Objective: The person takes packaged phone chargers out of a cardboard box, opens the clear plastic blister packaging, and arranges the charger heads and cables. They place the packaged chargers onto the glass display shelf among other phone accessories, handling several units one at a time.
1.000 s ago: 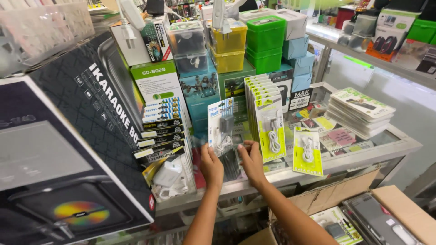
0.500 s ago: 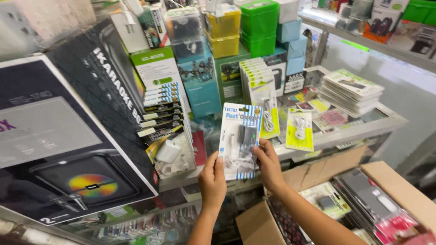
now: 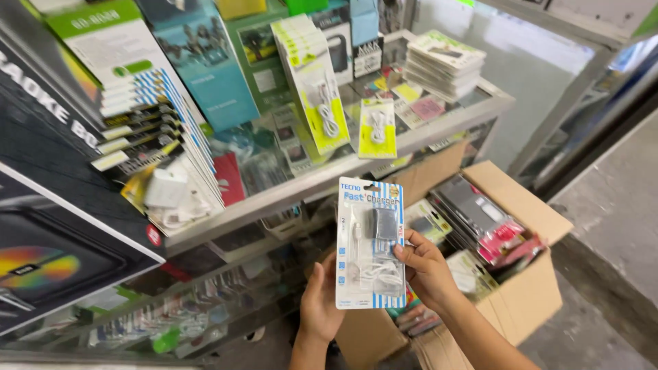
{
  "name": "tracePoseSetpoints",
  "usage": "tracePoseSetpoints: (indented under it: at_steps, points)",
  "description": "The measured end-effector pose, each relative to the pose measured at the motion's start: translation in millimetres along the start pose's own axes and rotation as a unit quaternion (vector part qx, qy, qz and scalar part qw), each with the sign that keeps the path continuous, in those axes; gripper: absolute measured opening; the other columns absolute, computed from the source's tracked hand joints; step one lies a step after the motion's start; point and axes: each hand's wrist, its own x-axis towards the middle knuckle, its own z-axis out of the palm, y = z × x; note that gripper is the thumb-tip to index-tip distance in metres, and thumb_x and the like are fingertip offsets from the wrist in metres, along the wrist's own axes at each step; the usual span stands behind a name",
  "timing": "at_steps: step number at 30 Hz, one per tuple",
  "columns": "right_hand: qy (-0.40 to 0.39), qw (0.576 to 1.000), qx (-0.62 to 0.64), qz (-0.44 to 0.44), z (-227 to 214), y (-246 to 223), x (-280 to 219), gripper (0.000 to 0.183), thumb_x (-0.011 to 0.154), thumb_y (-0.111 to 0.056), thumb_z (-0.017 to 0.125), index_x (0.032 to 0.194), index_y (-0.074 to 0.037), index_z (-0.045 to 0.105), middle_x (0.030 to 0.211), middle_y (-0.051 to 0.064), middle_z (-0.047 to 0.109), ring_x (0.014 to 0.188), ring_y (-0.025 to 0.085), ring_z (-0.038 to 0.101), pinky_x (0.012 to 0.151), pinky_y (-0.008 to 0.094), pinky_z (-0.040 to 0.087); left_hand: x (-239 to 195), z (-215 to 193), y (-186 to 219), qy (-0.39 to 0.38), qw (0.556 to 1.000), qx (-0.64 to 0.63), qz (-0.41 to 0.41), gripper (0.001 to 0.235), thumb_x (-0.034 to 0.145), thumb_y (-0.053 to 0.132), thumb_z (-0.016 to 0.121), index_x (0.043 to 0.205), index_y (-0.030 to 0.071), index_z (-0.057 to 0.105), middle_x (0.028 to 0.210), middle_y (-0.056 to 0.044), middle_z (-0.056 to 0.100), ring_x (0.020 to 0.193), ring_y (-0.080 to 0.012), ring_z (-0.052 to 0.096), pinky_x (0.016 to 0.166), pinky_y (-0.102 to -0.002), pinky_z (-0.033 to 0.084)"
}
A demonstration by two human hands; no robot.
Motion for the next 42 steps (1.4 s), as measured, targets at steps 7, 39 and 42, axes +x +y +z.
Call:
tracePoseSetpoints:
  at_steps: [7,39,42]
  points:
    - [0.02,0.993,-0.116,0.015,-15.7,15.4,-46.4,0.031,0.093,-0.006,0.068,0.122,0.004,0.062,0.099,0.008,0.079,0.087,0.012,0.071,0.079,0.028,0.055,-19.4,15.7,-50.5,-0.016,0.976,-0.207,-0.069,0.084,0.094,0.064,0.051,0.151,0.003,0.041,0.14,-0.02,0.059,0.123,-0.0362,0.061,0.105,-0.051,0.05]
    - [0.236,0.922,0.286,0.114,-78.8,89.2,-128.8,0.053,0.096,-0.052,0.043,0.125,-0.014,0.064,0.117,0.012,0.073,0.103,0.031,0.069,0.093,0.049,0.055,-47.5,77.0,-129.2,-0.064,0.57,0.819,0.0,0.073,0.086,0.066,0.064,0.152,0.037,0.05,0.16,-0.033,0.025,0.136,-0.0562,0.031,0.101,-0.071,0.026]
    - [0.21,0.927,0.295,0.102,-83.8,95.9,-130.9,0.054,0.096,-0.053,0.042,0.125,-0.013,0.064,0.116,0.013,0.072,0.102,0.032,0.07,0.09,0.049,0.056,-51.0,77.6,-128.0,-0.078,0.563,0.823,-0.007,0.072,0.085,0.064,0.065,0.151,0.038,0.052,0.16,-0.032,0.025,0.136,-0.0583,0.029,0.101,-0.072,0.025]
